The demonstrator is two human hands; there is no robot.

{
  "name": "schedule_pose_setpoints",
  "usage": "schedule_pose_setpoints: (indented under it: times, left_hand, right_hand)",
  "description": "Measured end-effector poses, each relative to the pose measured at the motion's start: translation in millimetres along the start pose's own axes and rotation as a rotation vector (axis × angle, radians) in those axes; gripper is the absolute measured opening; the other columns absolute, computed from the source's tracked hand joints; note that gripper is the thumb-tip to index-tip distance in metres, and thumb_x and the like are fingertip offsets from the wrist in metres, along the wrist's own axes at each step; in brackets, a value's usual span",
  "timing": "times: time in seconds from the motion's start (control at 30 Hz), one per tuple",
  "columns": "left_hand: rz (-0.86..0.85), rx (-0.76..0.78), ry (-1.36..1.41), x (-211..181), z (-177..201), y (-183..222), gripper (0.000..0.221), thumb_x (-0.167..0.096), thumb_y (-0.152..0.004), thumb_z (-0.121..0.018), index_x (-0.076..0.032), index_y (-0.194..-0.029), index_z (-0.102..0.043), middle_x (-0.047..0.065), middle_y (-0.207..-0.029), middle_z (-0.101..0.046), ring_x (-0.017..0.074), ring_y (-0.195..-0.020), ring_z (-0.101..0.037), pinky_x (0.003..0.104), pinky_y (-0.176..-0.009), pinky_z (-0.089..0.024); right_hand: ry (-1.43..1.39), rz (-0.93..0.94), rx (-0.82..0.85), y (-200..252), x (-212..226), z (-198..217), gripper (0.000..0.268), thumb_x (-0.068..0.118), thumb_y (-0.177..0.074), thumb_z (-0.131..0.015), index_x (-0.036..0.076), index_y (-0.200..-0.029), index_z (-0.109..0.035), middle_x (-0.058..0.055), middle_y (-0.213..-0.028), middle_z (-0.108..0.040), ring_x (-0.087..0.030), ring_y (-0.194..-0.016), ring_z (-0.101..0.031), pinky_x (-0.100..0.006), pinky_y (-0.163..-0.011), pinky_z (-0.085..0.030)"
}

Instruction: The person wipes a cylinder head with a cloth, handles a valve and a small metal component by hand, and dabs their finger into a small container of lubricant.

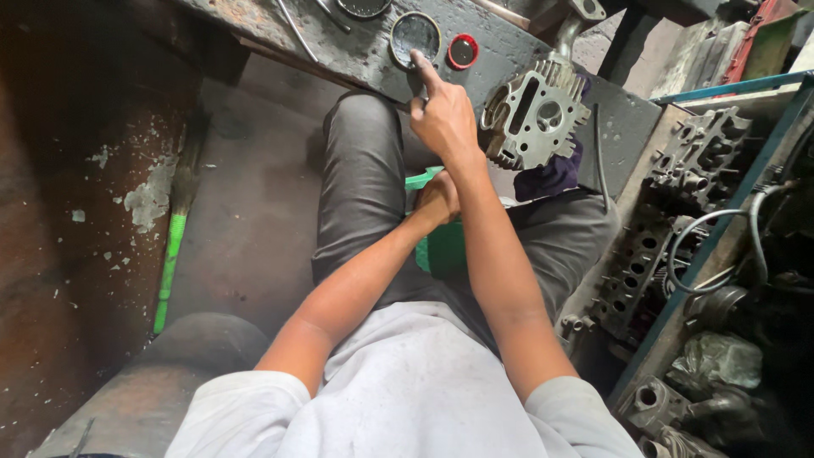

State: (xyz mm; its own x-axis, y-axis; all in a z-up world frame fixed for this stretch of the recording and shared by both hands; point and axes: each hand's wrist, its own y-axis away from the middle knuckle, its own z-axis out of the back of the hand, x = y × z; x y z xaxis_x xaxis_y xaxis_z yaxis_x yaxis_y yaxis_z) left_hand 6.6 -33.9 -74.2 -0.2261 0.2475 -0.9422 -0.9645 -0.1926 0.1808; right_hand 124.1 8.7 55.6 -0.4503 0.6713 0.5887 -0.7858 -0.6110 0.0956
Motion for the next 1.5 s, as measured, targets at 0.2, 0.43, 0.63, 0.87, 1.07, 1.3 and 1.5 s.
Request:
schedule_pose_setpoints:
  times: [0.2,0.43,0.63,0.87,1.07,1.3,1.5]
  left_hand:
    - [-0.023,0.001,-0.016,-4,4,-1,0.026,-0.015,-0.084,-0.071,-0.001,-0.106,-0.070,0.021,-0.099,-0.074,0.0342,-0.087,-0.072,0.040,-0.077,-0.057]
    - [-0.045,-0.007,-0.029,-7,2,0,0.028,-0.013,-0.081,-0.072,0.000,-0.106,-0.069,0.022,-0.098,-0.073,0.0368,-0.089,-0.070,0.042,-0.078,-0.056]
    - [-0.080,-0.051,-0.043,-6,4,1,0.030,-0.012,-0.079,-0.073,0.001,-0.106,-0.068,0.023,-0.098,-0.072,0.0390,-0.090,-0.069,0.044,-0.078,-0.055]
    - [0.107,-0.172,0.201,-53,63,13,0.027,-0.013,-0.084,-0.074,0.001,-0.106,-0.070,0.014,-0.088,-0.075,0.0217,-0.080,-0.070,0.037,-0.077,-0.058]
    - [0.127,-0.267,0.960,-157,122,38,0.022,-0.004,-0.095,-0.075,0.003,-0.115,-0.072,0.009,-0.096,-0.075,0.0132,-0.084,-0.071,0.028,-0.078,-0.061]
    - [-0.056,-0.102,0.916,-245,123,83,0.024,0.005,-0.097,-0.072,0.006,-0.121,-0.070,0.011,-0.106,-0.075,0.0163,-0.097,-0.074,0.031,-0.090,-0.062]
    - [-0.236,-0.013,0.742,-277,105,107,0.020,0.009,-0.102,-0.066,0.007,-0.122,-0.067,0.010,-0.112,-0.074,0.0157,-0.107,-0.073,0.030,-0.099,-0.060]
  right_hand:
    - [-0.050,0.077,-0.030,2,-2,2,0.065,0.008,-0.083,-0.065,0.021,-0.146,-0.055,-0.025,-0.088,-0.070,-0.046,-0.085,-0.067,-0.052,-0.081,-0.052]
    - [-0.035,0.105,-0.034,1,-7,1,0.062,0.009,-0.084,-0.066,0.019,-0.145,-0.056,-0.026,-0.089,-0.070,-0.047,-0.087,-0.067,-0.052,-0.083,-0.053]
    - [-0.097,0.090,-0.045,4,-3,7,0.065,0.008,-0.085,-0.064,0.020,-0.149,-0.054,-0.025,-0.082,-0.068,-0.042,-0.076,-0.065,-0.047,-0.077,-0.054]
    - [-1.462,0.043,0.312,102,-8,71,0.087,0.002,-0.090,-0.056,0.016,-0.170,-0.022,-0.010,-0.073,-0.054,-0.020,-0.060,-0.048,-0.032,-0.061,-0.042]
    - [-1.949,0.161,0.426,188,-16,101,0.104,0.004,-0.086,-0.064,0.026,-0.169,-0.005,-0.011,-0.068,-0.058,-0.018,-0.054,-0.049,-0.031,-0.054,-0.042]
    - [-1.420,0.360,0.200,242,-21,106,0.102,0.006,-0.096,-0.056,0.037,-0.168,0.008,-0.014,-0.077,-0.061,-0.018,-0.056,-0.053,-0.029,-0.061,-0.044]
    - [-1.144,0.535,0.047,258,-17,110,0.098,0.004,-0.098,-0.046,0.043,-0.165,0.014,-0.017,-0.086,-0.066,-0.019,-0.062,-0.057,-0.028,-0.058,-0.050]
